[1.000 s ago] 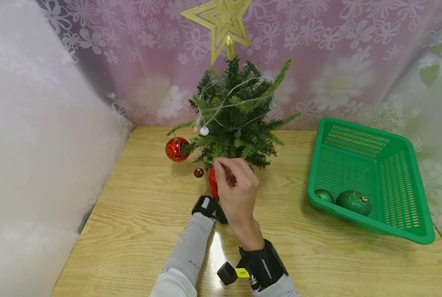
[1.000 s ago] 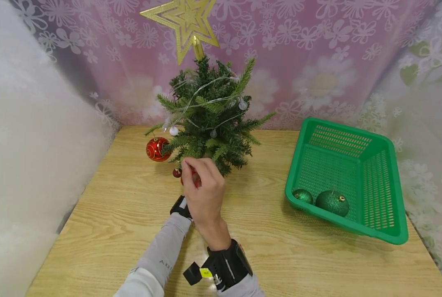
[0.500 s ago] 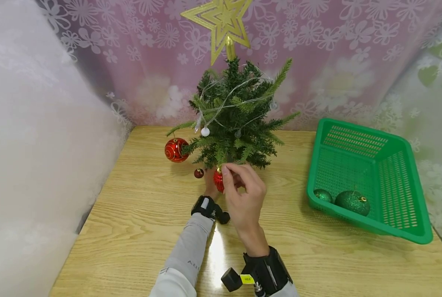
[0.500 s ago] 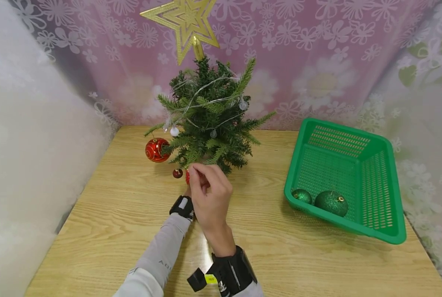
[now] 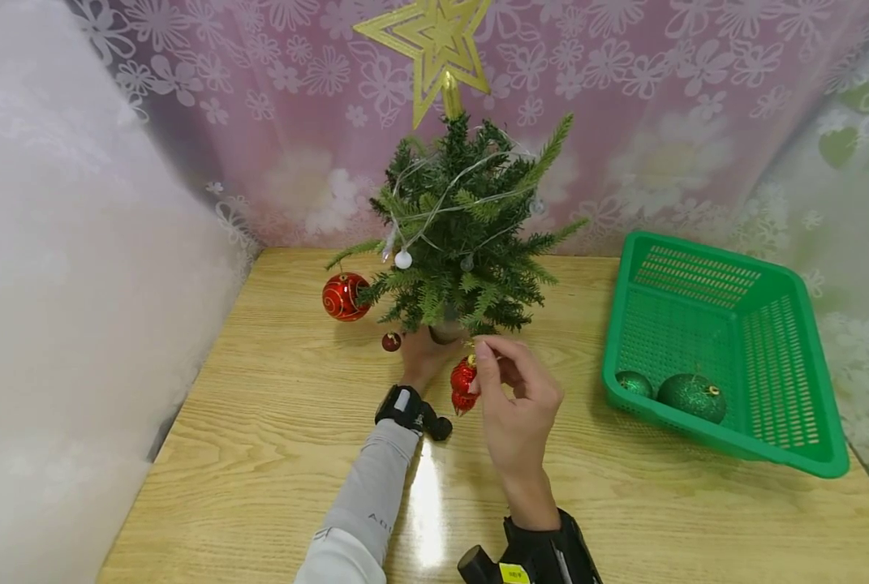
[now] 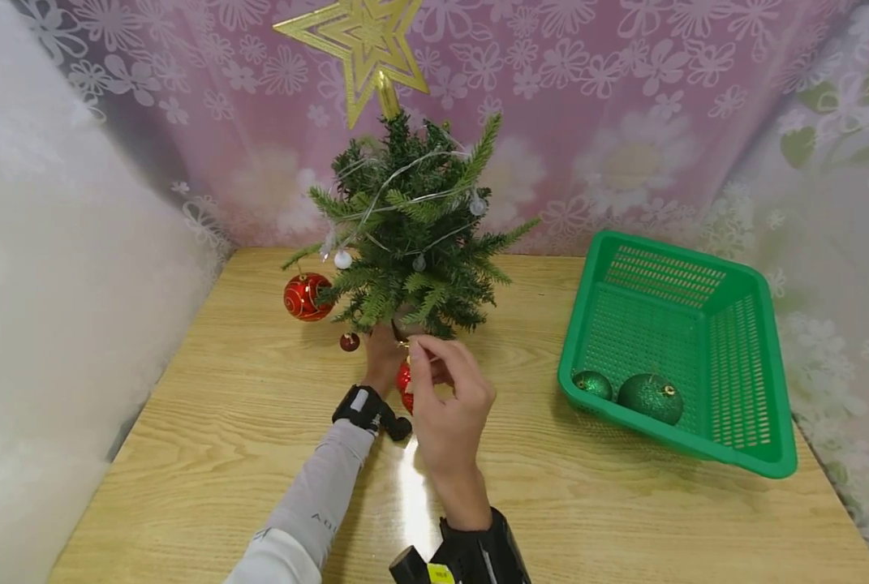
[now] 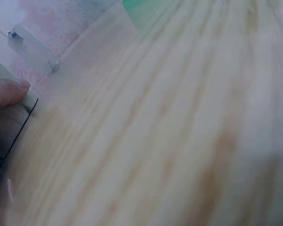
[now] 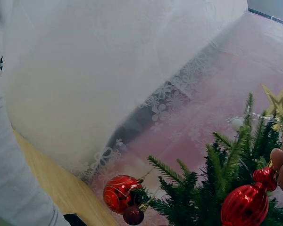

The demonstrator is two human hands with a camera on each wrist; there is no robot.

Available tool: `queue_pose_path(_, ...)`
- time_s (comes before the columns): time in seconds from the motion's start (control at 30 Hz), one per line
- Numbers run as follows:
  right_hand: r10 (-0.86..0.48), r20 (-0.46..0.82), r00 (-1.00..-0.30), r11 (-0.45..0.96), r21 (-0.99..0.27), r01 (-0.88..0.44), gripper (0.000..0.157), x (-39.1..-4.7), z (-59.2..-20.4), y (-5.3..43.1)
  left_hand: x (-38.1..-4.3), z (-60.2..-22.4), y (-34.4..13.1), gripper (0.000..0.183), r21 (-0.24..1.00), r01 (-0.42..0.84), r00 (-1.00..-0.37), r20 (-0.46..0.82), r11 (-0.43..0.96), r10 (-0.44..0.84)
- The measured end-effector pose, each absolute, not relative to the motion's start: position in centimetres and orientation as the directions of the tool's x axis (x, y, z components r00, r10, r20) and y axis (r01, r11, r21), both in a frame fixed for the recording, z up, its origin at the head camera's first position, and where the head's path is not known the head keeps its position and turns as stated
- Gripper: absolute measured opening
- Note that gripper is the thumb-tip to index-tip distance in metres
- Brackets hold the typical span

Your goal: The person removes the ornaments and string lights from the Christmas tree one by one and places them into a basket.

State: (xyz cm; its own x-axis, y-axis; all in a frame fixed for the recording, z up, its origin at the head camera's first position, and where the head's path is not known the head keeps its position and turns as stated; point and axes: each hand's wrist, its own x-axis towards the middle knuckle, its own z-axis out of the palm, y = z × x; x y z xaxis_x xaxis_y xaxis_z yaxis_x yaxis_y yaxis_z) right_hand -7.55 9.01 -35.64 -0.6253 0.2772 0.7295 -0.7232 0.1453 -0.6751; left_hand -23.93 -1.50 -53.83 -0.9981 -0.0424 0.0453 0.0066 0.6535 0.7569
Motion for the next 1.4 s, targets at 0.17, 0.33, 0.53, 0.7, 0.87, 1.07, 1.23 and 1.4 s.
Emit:
queue_pose_path(0.17, 0.316, 0.679, -0.663, 0.130, -0.723, -0.678, 0.012, -7.1, -36.0, 10.1, -23.6, -53.6, -1.6, 0.073, 0.795, 0.008, -0.998, 0.039, 0.607, -0.038)
queue_pose_path(0.33, 0.371, 0.613, -0.698, 0.128, -0.778, -0.615, 0.011, -7.0, -36.6, 11.2, -23.7, -54.0, -1.6, 0.067, 0.758, 0.031, -0.997, 0.070, 0.652, -0.034)
queue_pose_path(0.53, 0.413, 0.572, -0.708, 0.119, -0.805, -0.581, 0.012, -6.9, -37.1, 12.0, -23.5, -54.1, -1.4, 0.068, 0.732, 0.060, -0.994, 0.106, 0.679, -0.026)
queue_pose_path(0.7, 0.434, 0.561, -0.705, 0.107, -0.809, -0.578, 0.015, -6.9, -37.3, 12.7, -23.4, -53.9, -1.4, 0.068, 0.753, 0.058, -0.995, 0.098, 0.655, -0.024)
queue_pose_path(0.87, 0.459, 0.542, -0.704, 0.092, -0.817, -0.569, 0.014, -6.9, -37.3, 13.5, -23.5, -53.9, -1.4, 0.070, 0.744, 0.067, -0.994, 0.107, 0.665, -0.019)
queue_pose_path(1.07, 0.509, 0.524, -0.682, 0.051, -0.810, -0.584, 0.013, -6.9, -37.3, 14.8, -23.6, -54.1, -1.4, 0.069, 0.748, 0.043, -0.997, 0.073, 0.662, -0.018)
queue_pose_path(1.23, 0.560, 0.485, -0.671, 0.041, -0.826, -0.562, 0.013, -6.8, -37.2, 15.9, -23.5, -53.6, -1.6, 0.071, 0.734, 0.052, -0.996, 0.085, 0.677, -0.015)
queue_pose_path(1.4, 0.599, 0.467, -0.651, -0.008, -0.809, -0.588, 0.011, -7.0, -37.1, 16.9, -23.4, -53.2, -1.7, 0.068, 0.750, 0.075, -0.995, 0.101, 0.658, -0.002)
